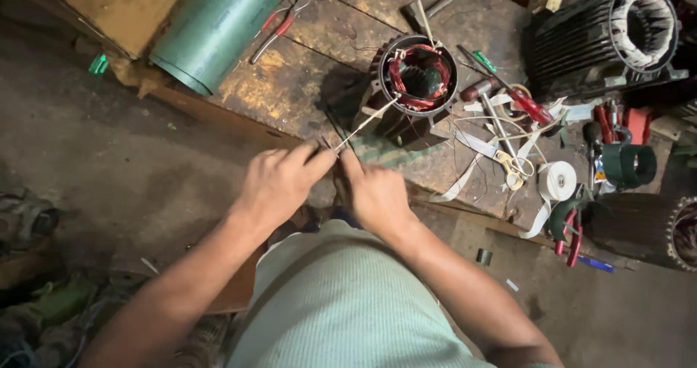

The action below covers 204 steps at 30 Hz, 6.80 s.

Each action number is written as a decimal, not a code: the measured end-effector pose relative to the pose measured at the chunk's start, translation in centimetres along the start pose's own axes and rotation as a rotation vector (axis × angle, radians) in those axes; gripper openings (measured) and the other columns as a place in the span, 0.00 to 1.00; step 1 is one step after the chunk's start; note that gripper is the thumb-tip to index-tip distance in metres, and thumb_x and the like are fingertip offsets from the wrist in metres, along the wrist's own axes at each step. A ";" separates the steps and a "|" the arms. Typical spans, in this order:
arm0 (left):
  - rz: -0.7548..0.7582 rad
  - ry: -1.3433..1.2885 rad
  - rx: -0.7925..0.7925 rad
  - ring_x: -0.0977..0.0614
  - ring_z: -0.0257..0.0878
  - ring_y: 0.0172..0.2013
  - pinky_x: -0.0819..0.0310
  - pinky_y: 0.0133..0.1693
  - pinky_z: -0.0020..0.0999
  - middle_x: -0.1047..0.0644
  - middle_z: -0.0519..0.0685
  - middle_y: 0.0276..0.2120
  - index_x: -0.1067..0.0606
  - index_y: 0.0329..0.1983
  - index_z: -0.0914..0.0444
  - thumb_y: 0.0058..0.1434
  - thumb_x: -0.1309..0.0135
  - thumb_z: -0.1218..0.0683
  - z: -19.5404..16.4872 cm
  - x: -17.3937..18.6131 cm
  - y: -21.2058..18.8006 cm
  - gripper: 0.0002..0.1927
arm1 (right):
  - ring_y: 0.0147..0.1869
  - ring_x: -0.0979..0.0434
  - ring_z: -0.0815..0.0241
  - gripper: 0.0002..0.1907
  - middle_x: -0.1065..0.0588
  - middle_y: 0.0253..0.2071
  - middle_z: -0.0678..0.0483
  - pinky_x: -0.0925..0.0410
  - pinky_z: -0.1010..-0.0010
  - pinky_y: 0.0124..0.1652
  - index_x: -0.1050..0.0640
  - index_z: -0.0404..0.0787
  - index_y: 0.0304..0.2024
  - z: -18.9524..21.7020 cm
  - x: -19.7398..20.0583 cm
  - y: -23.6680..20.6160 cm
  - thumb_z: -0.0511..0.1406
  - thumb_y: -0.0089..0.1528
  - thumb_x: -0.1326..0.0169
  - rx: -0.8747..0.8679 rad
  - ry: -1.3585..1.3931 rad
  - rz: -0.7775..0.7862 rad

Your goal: The person works on an electric motor stator on a cluttered workbench, hammering a wedge into the winding slots, inserting insulation strips around the copper windings, tying the windings together with string, and trimming the string with pliers.

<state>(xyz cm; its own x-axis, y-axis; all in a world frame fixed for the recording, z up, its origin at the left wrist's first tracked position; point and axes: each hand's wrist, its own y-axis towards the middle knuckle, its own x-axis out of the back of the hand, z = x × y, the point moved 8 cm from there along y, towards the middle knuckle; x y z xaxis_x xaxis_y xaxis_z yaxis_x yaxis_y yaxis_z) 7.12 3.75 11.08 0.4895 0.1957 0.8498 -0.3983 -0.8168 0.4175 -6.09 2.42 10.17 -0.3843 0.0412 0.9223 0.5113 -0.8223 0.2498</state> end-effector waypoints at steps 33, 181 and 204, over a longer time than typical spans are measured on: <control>0.200 -0.968 0.683 0.35 0.46 0.69 0.43 0.67 0.40 0.35 0.58 0.69 0.37 0.71 0.65 0.75 0.61 0.32 7.3 -16.2 18.6 0.37 | 0.62 0.30 0.32 0.30 0.31 0.62 0.36 0.33 0.49 0.59 0.33 0.34 0.66 -25.2 2.6 -11.7 0.40 0.64 0.44 -0.597 0.067 -0.182; 0.350 -0.695 -0.099 0.22 0.42 0.50 0.36 0.56 0.45 0.17 0.42 0.40 0.17 0.46 0.48 0.57 0.37 0.50 -3.5 -12.4 18.9 0.12 | 0.34 0.24 0.56 0.08 0.25 0.39 0.51 0.30 0.65 0.33 0.22 0.37 0.46 -11.4 8.0 -2.8 0.35 0.68 0.42 -0.507 -0.128 -0.338; 0.282 -0.694 -0.104 0.21 0.42 0.49 0.35 0.55 0.43 0.17 0.43 0.40 0.17 0.45 0.49 0.57 0.37 0.51 -3.7 -11.5 18.8 0.12 | 0.28 0.24 0.64 0.08 0.21 0.32 0.58 0.31 0.72 0.28 0.20 0.37 0.46 -15.4 3.0 -8.4 0.35 0.72 0.48 -1.060 0.678 -0.335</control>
<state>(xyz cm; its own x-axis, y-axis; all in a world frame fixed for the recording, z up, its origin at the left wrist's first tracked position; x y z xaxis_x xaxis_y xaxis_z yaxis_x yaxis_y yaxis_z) -8.88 -11.81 10.36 0.7209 -0.4277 0.5453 -0.6348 -0.7234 0.2717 -23.35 0.66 6.27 -0.8427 0.2936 0.4513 -0.4172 -0.8860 -0.2026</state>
